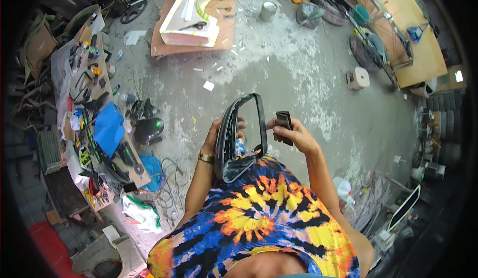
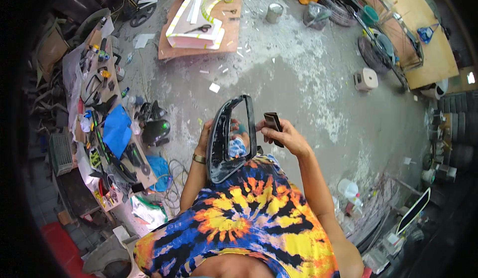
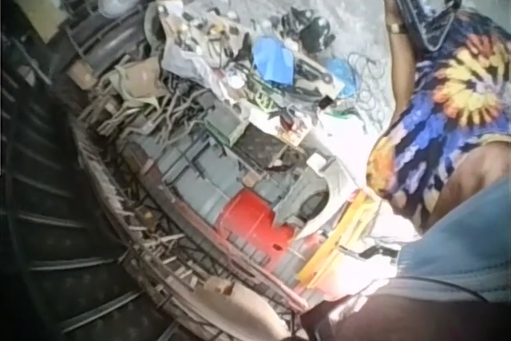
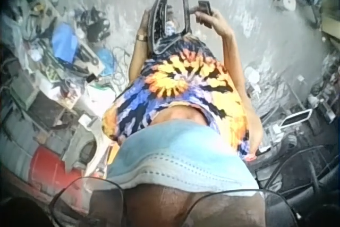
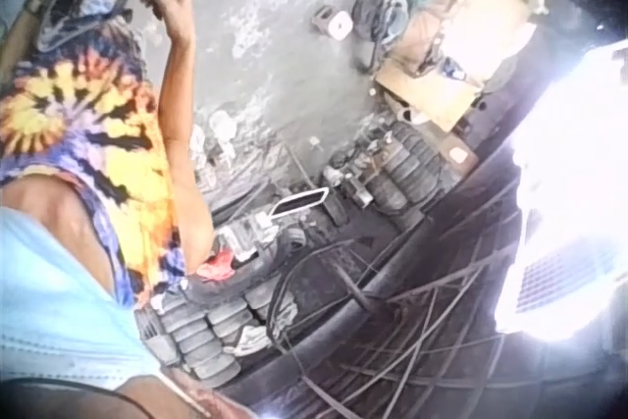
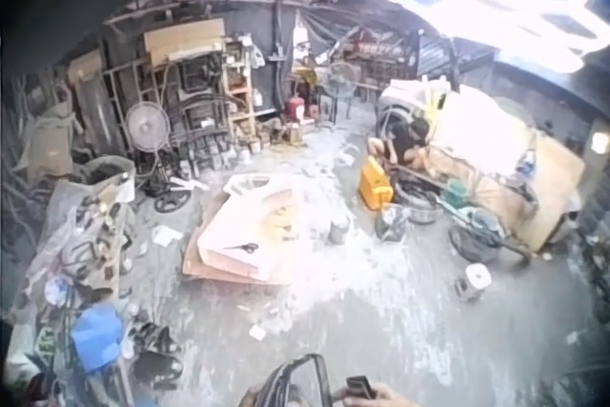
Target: Cleaning and repairing an automotive side mirror assembly.
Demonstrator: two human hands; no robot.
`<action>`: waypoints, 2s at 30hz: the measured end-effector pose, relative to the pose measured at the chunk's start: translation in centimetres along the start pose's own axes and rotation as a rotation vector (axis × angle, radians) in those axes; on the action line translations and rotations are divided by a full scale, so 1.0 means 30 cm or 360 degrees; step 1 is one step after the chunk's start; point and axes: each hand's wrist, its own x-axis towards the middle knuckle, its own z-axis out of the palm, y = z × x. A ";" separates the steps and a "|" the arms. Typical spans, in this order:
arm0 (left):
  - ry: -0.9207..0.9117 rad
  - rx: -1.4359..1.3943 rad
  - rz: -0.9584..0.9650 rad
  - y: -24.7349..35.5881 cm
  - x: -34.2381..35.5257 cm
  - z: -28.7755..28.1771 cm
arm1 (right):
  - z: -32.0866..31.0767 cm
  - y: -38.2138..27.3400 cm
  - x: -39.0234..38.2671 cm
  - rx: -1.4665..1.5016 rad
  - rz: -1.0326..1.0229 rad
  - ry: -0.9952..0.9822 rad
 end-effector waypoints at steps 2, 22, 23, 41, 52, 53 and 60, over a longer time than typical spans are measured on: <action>0.0082 0.0053 0.0056 0.100 0.099 -0.033 | -0.072 -0.088 0.136 0.0056 -0.0006 0.0101; 0.0305 -0.1021 0.0118 0.465 1.158 -0.081 | -1.401 -0.059 1.958 -0.1636 0.0326 0.0198; 0.0344 -0.1056 0.0128 0.464 1.191 -0.068 | -1.490 -0.055 1.954 -0.1664 0.0492 0.0163; 0.1328 -0.1930 0.0523 0.217 2.261 -0.395 | -2.761 0.384 3.104 -0.0278 0.0445 0.0599; 0.0633 -0.1726 0.1130 0.378 2.620 -0.689 | -2.695 0.557 3.439 -0.0094 0.0933 0.0855; 0.0641 -0.1711 0.1138 0.377 2.619 -0.711 | -2.683 0.576 3.429 -0.0082 0.0934 0.0843; 0.1005 -0.1293 0.1062 0.351 2.559 -0.855 | -2.655 0.642 3.417 -0.0038 0.0600 0.1066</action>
